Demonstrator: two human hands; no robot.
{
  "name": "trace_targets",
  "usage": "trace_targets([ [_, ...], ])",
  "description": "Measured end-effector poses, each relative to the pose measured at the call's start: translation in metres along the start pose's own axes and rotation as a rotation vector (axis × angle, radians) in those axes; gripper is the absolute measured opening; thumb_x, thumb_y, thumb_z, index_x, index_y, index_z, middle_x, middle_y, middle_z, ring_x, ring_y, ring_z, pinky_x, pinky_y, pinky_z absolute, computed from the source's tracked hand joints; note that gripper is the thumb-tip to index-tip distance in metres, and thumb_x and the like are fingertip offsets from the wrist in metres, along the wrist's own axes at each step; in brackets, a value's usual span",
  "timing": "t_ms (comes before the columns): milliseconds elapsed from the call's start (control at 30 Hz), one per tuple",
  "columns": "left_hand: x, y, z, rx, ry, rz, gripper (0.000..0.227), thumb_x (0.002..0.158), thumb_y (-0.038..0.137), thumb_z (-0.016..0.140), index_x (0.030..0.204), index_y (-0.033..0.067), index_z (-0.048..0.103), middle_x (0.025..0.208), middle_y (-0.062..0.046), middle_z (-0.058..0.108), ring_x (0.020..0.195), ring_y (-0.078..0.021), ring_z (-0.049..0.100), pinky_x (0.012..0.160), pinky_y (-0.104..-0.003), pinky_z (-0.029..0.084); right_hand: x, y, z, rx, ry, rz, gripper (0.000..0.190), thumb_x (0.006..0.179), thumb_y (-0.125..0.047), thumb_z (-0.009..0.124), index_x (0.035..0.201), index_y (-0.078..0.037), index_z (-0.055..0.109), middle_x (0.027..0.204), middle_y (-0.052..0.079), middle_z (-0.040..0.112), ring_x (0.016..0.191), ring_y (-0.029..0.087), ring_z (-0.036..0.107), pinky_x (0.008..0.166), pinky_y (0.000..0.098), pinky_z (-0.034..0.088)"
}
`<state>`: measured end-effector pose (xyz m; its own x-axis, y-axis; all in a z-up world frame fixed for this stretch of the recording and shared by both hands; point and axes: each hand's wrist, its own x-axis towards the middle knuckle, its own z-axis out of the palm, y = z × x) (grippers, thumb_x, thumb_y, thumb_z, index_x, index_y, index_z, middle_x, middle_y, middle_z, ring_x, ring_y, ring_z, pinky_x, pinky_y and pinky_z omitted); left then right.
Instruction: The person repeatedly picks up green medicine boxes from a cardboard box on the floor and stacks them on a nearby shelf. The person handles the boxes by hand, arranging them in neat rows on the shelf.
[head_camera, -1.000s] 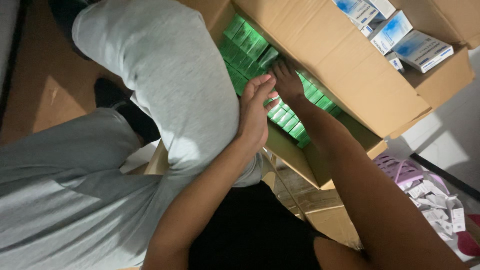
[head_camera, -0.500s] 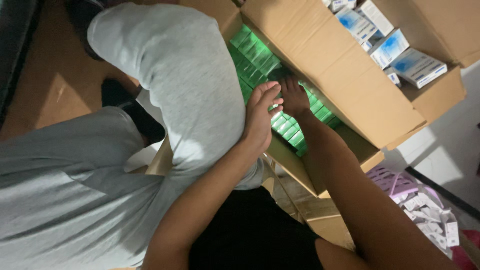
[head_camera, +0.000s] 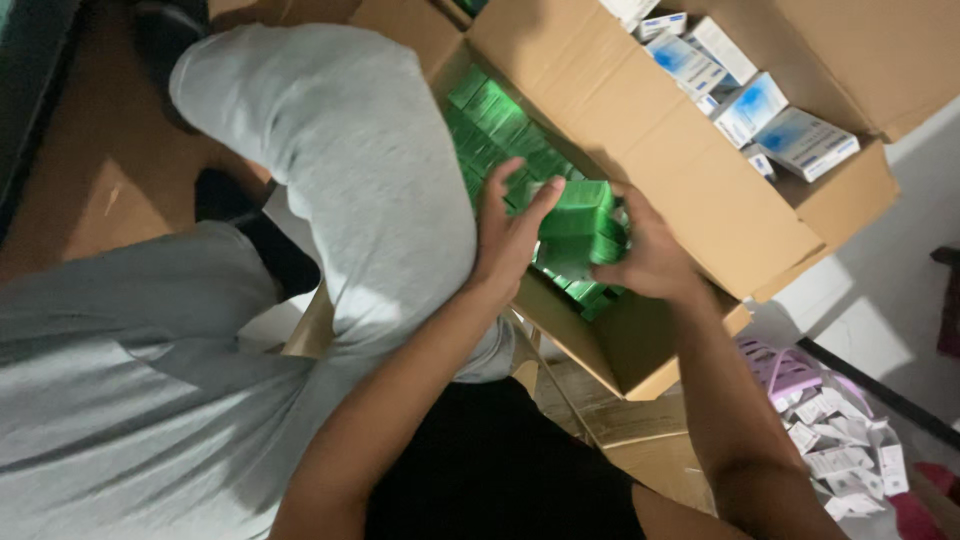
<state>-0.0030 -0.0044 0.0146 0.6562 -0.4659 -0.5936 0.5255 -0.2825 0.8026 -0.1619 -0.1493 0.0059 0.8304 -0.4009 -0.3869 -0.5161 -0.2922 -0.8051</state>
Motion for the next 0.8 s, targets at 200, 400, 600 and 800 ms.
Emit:
trace_targets([
  [200, 0.000, 0.011, -0.005, -0.402, -0.264, -0.218, 0.073, 0.096, 0.056, 0.062, 0.149, 0.0093, 0.045, 0.144, -0.015, 0.049, 0.135, -0.0304, 0.045, 0.112, -0.047, 0.038, -0.002, -0.069, -0.078, 0.431, -0.238, -0.366, 0.113, 0.055, -0.023, 0.081, 0.158, -0.002, 0.040, 0.152, 0.010, 0.054, 0.138, 0.024, 0.054, 0.114, 0.0354, 0.043],
  [400, -0.007, 0.020, -0.015, -0.903, -0.534, -0.375, 0.069, 0.105, 0.057, 0.051, 0.149, 0.0032, 0.049, 0.138, -0.018, 0.061, 0.123, -0.0316, 0.062, 0.109, -0.049, 0.049, -0.004, -0.120, -0.055, 0.532, -0.031, -0.377, 0.098, 0.069, -0.018, 0.084, 0.156, 0.000, 0.042, 0.165, 0.017, 0.040, 0.153, 0.029, 0.041, 0.127, 0.0402, 0.033],
  [600, -0.013, 0.033, -0.014, -1.106, -0.707, -0.314, 0.076, 0.106, 0.065, 0.038, 0.150, 0.0031, 0.048, 0.141, -0.021, 0.060, 0.126, -0.0360, 0.062, 0.110, -0.051, 0.048, -0.027, -0.137, 0.017, 0.349, 0.476, -0.432, 0.077, 0.093, -0.013, 0.070, 0.161, 0.001, 0.037, 0.169, 0.020, 0.032, 0.161, 0.031, 0.032, 0.136, 0.0417, 0.024],
  [800, -0.016, 0.037, -0.017, -1.095, -0.634, -0.303, 0.082, 0.105, 0.069, 0.036, 0.150, 0.0018, 0.048, 0.142, -0.021, 0.059, 0.127, -0.0356, 0.060, 0.111, -0.050, 0.047, -0.011, -0.141, 0.058, 0.412, 0.672, -0.559, 0.072, 0.110, -0.032, 0.057, 0.164, 0.001, 0.024, 0.170, 0.021, 0.024, 0.161, 0.029, 0.027, 0.135, 0.0401, 0.021],
])
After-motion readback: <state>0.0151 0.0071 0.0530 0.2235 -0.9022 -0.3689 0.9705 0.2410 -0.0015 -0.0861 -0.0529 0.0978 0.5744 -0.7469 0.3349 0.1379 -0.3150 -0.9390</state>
